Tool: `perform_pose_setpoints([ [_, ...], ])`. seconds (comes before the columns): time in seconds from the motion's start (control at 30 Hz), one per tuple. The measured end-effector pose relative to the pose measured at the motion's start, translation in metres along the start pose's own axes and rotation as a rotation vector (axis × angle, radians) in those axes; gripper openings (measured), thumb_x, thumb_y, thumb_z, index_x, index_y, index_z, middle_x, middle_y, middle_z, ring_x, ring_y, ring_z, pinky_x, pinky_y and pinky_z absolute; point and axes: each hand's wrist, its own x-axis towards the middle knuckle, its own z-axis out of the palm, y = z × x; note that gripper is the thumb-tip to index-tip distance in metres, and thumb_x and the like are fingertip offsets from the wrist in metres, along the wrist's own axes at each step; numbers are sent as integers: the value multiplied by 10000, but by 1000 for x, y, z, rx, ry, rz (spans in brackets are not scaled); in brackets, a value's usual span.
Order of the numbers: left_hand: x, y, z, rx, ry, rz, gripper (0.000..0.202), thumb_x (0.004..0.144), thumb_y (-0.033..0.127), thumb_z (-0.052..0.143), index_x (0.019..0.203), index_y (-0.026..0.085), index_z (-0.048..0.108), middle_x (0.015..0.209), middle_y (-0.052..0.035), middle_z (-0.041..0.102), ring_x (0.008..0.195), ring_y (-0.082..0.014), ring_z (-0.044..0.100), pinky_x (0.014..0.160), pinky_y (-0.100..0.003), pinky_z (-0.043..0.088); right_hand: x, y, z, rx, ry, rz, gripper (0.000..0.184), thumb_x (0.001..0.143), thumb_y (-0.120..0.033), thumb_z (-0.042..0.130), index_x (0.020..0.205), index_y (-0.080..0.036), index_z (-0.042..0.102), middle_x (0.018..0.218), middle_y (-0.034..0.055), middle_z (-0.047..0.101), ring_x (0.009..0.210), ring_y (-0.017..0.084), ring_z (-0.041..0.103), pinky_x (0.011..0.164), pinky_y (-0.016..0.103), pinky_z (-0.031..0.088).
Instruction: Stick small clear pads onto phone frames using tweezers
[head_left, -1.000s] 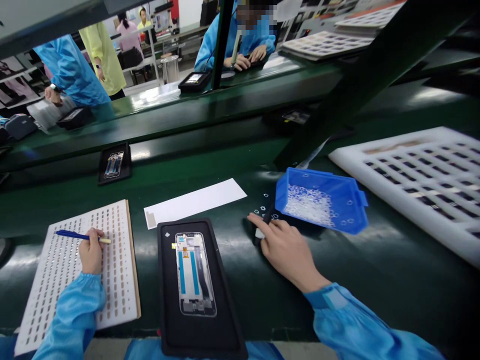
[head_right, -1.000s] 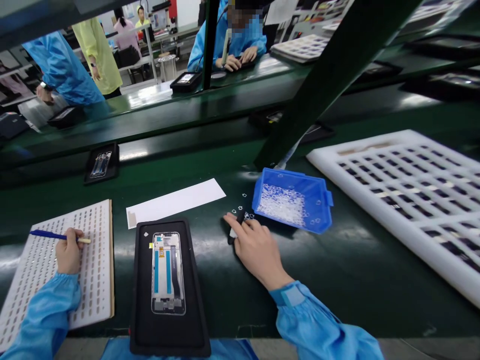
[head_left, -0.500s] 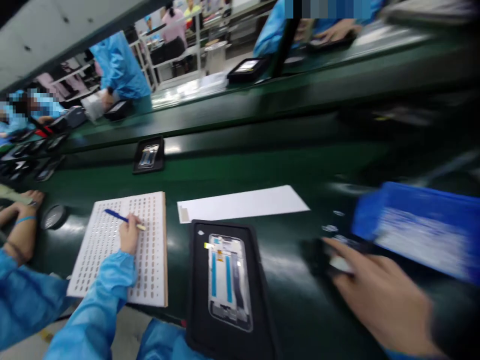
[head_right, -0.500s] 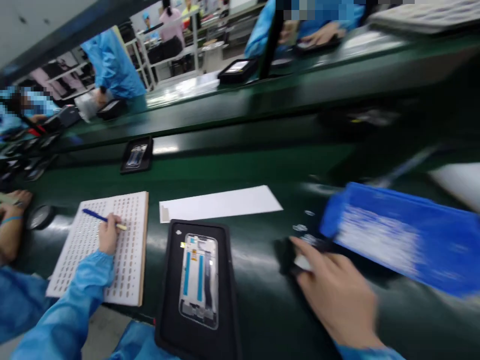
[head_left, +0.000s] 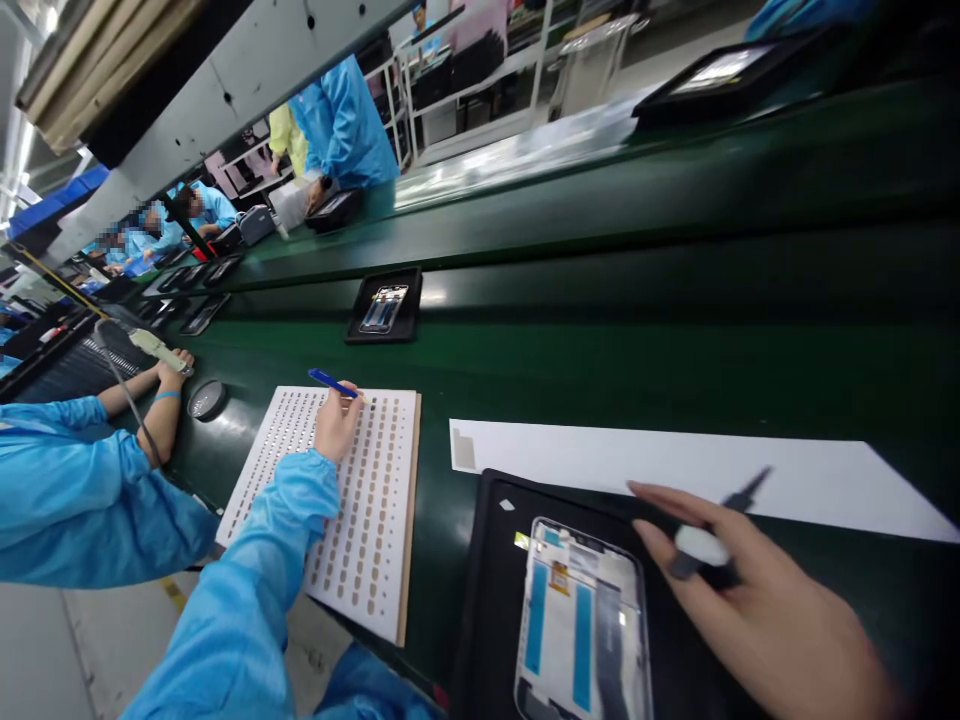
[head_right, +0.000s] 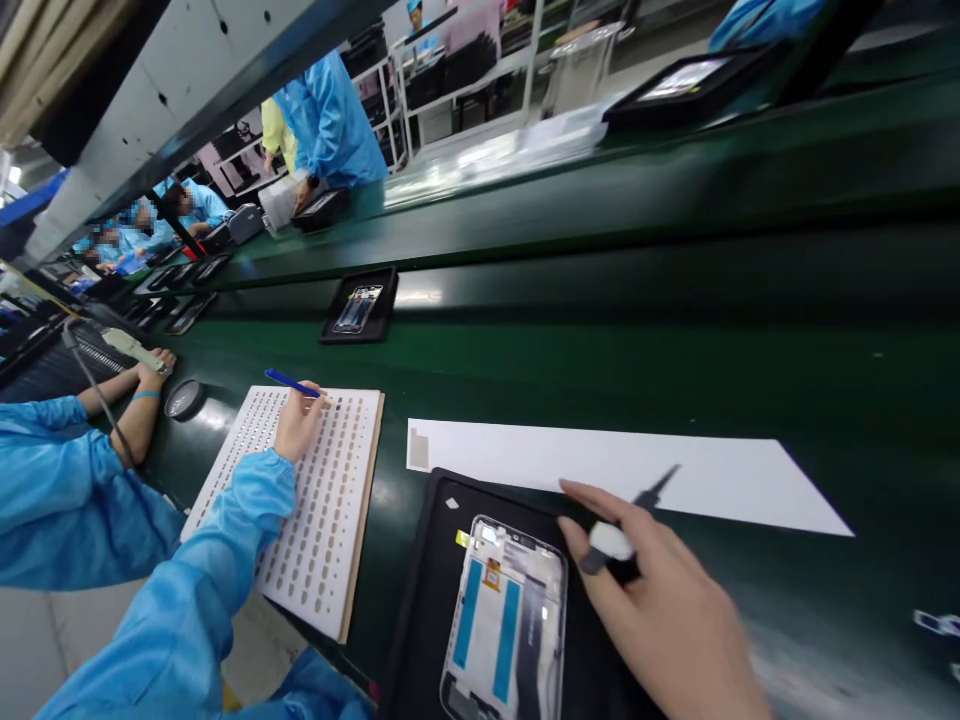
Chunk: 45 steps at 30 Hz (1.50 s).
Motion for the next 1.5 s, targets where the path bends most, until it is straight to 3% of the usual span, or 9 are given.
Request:
perform_pose_setpoints([
  [0.13, -2, -7, 12, 144, 11, 35, 172, 866, 191, 596, 1026, 203, 535, 875, -60, 684, 770, -201, 658, 756, -324, 486, 9, -27, 9, 162, -78, 64, 383, 797, -564, 528, 1009, -279, 672, 983, 99, 711, 475, 195, 540, 429, 311, 387],
  [0.37, -6, -13, 14, 203, 36, 91, 178, 872, 181, 559, 1048, 203, 535, 869, -41, 673, 743, -191, 657, 754, -321, 502, 5, -30, 6, 129, -139, 159, 422, 792, -566, 502, 1013, -250, 675, 1055, 86, 699, 460, 183, 547, 427, 317, 409],
  [0.5, -5, -16, 13, 146, 75, 129, 143, 887, 234, 547, 1024, 204, 516, 889, -45, 661, 807, -186, 664, 778, -314, 516, 5, -26, 9, 109, -104, 75, 397, 831, -545, 477, 1006, -245, 669, 1026, 92, 704, 718, 256, 661, 488, 323, 447],
  [0.6, -6, -12, 13, 61, 98, 165, 139, 912, 299, 511, 1004, 199, 485, 919, -56, 648, 848, -177, 671, 779, -303, 533, 5, -23, 13, 57, -40, -44, 383, 884, -528, 440, 998, -240, 666, 981, 88, 714, 864, 284, 668, 587, 346, 486],
  [0.7, -18, 8, 19, -30, 71, 198, 184, 907, 348, 530, 991, 193, 476, 904, -51, 635, 811, -166, 676, 734, -283, 547, 5, -30, 10, 21, 95, -171, 316, 921, -459, 459, 999, -233, 665, 935, 70, 718, 838, 269, 663, 713, 375, 506],
  [0.8, -44, 44, 34, -157, -45, 217, 192, 883, 338, 597, 956, 185, 507, 857, -33, 631, 764, -157, 670, 688, -260, 546, 2, -53, 1, 181, 170, -163, 198, 913, -386, 546, 991, -235, 647, 925, 54, 715, 857, 240, 672, 802, 367, 513],
  [1.0, -93, 106, 63, -309, -272, 353, 113, 857, 241, 658, 889, 174, 573, 809, -25, 639, 740, -157, 668, 669, -250, 541, -4, -105, -9, 795, -162, 156, 256, 826, -346, 648, 1031, -212, 573, 870, 49, 715, 798, 208, 687, 722, 325, 562],
  [1.23, -104, 124, 81, -373, -330, 553, 111, 843, 148, 674, 883, 186, 579, 793, -20, 656, 750, -161, 669, 709, -282, 547, -10, -111, -11, 948, -64, 275, 256, 773, -332, 663, 964, -208, 547, 776, 19, 664, 705, 171, 641, 683, 301, 544],
  [1.5, -110, 131, 89, -388, -332, 617, 139, 821, 130, 696, 878, 194, 586, 797, -16, 670, 767, -173, 689, 716, -293, 547, -8, -104, -12, 921, 30, 287, 259, 725, -287, 613, 958, -203, 539, 705, -8, 611, 617, 143, 560, 609, 275, 491],
])
